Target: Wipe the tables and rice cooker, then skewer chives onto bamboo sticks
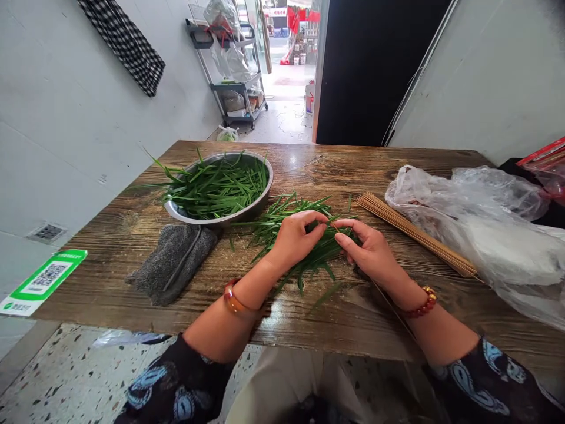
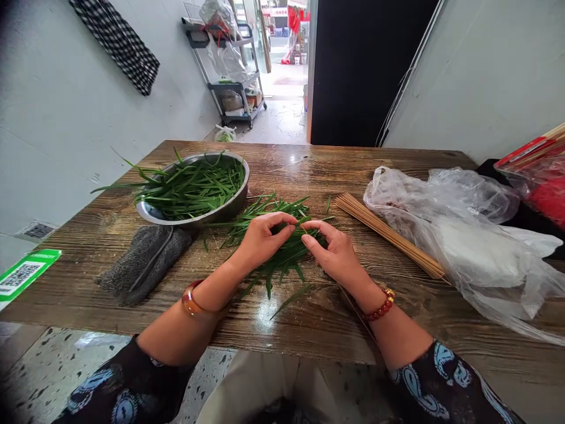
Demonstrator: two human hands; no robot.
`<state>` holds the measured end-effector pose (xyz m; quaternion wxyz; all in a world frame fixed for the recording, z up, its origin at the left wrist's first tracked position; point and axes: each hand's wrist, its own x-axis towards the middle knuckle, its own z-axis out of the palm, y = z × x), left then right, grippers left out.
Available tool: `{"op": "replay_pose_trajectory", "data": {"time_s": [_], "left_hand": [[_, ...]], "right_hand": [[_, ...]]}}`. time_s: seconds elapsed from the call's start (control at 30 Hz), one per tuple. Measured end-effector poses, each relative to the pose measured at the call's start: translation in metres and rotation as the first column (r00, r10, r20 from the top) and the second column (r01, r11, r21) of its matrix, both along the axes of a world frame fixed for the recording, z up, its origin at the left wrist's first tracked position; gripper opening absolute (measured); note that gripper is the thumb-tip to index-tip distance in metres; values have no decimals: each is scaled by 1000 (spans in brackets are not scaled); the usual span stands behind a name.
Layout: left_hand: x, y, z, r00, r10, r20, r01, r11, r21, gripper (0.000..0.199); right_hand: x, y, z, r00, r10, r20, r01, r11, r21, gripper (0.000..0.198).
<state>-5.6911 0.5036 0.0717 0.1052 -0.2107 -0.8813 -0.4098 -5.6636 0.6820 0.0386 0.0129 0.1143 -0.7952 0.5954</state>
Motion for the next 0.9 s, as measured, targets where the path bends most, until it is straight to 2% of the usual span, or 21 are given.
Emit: {"op": "replay_pose_trajectory", "data": {"time_s": [0.6,0.9], "left_hand": [[0,-2,9,994,57,92,-65,994,92,11],[1,-2,7,994,29,102,-42,991,131,7]], "right_hand": [[2,-1,5,999,-35,-2,35,999,-16,35],[-1,2,2,995,-102,20,104,987,-126,39]]}}
